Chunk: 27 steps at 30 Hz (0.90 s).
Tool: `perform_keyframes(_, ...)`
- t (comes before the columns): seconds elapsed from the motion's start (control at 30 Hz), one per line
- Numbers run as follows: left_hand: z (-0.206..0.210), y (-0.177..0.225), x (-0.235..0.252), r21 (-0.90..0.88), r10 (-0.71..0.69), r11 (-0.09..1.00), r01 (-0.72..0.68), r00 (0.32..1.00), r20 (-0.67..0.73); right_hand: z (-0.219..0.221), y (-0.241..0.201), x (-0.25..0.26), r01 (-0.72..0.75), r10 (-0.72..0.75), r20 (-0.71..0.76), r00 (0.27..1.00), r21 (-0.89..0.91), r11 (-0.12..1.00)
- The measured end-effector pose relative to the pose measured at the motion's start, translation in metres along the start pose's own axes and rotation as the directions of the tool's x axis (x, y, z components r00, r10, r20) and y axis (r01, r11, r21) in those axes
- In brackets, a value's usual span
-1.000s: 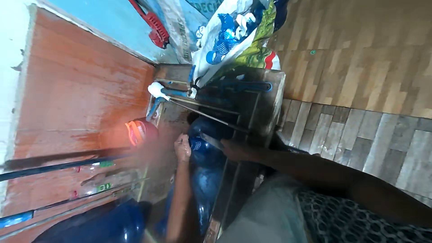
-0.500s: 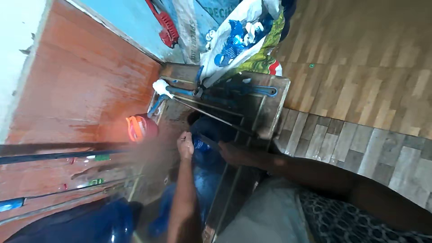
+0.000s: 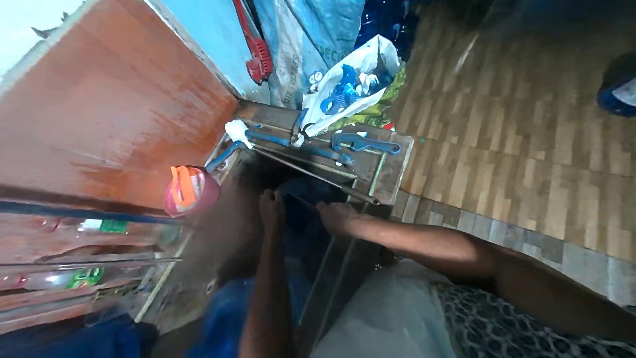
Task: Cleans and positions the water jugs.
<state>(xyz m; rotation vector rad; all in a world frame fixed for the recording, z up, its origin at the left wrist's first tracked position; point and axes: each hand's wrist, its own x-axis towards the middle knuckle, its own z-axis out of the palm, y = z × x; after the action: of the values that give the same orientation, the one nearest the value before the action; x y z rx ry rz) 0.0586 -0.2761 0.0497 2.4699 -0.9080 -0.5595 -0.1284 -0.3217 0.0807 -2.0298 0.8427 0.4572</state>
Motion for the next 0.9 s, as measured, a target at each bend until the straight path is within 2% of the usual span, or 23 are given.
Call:
perform_keyframes(0.13, 0.003, 0.000, -0.005, 0.001, 0.031, 1.000, -0.031, 0.999, 0.016, 0.023, 0.006, 0.019, -0.081, 0.077, -0.049, 0.996, -0.082, 0.993)
perform_keyframes(0.23, -0.002, -0.005, -0.004, -0.028, 0.028, 0.999, -0.027, 1.000, 0.015, 0.032, -0.002, 0.030, -0.101, 0.100, -0.038, 0.994, -0.022, 0.995)
perform_keyframes(0.4, -0.004, -0.006, 0.005, -0.066, 0.042, 0.997, -0.040, 0.998, 0.035, 0.009, -0.001, 0.024, -0.123, 0.123, 0.042, 0.992, 0.003, 0.992)
perform_keyframes(0.53, -0.007, -0.016, 0.009, -0.087, 0.115, 0.990, -0.110, 0.992, 0.045, -0.001, 0.004, 0.000, -0.105, 0.094, 0.074, 0.993, 0.156, 0.982)
perform_keyframes(0.7, -0.006, -0.019, 0.012, -0.062, 0.121, 0.991, -0.117, 0.990, 0.075, -0.011, 0.002, -0.009, -0.102, 0.072, 0.113, 0.991, 0.285, 0.953)
perform_keyframes(0.8, -0.006, -0.018, 0.010, -0.056, 0.116, 0.992, -0.112, 0.990, 0.074, -0.013, 0.001, -0.002, -0.106, 0.069, 0.141, 0.988, 0.274, 0.956)
perform_keyframes(0.9, -0.006, -0.017, 0.009, -0.073, 0.122, 0.990, -0.117, 0.990, 0.069, -0.019, -0.003, 0.003, -0.106, 0.081, 0.141, 0.987, 0.183, 0.977)
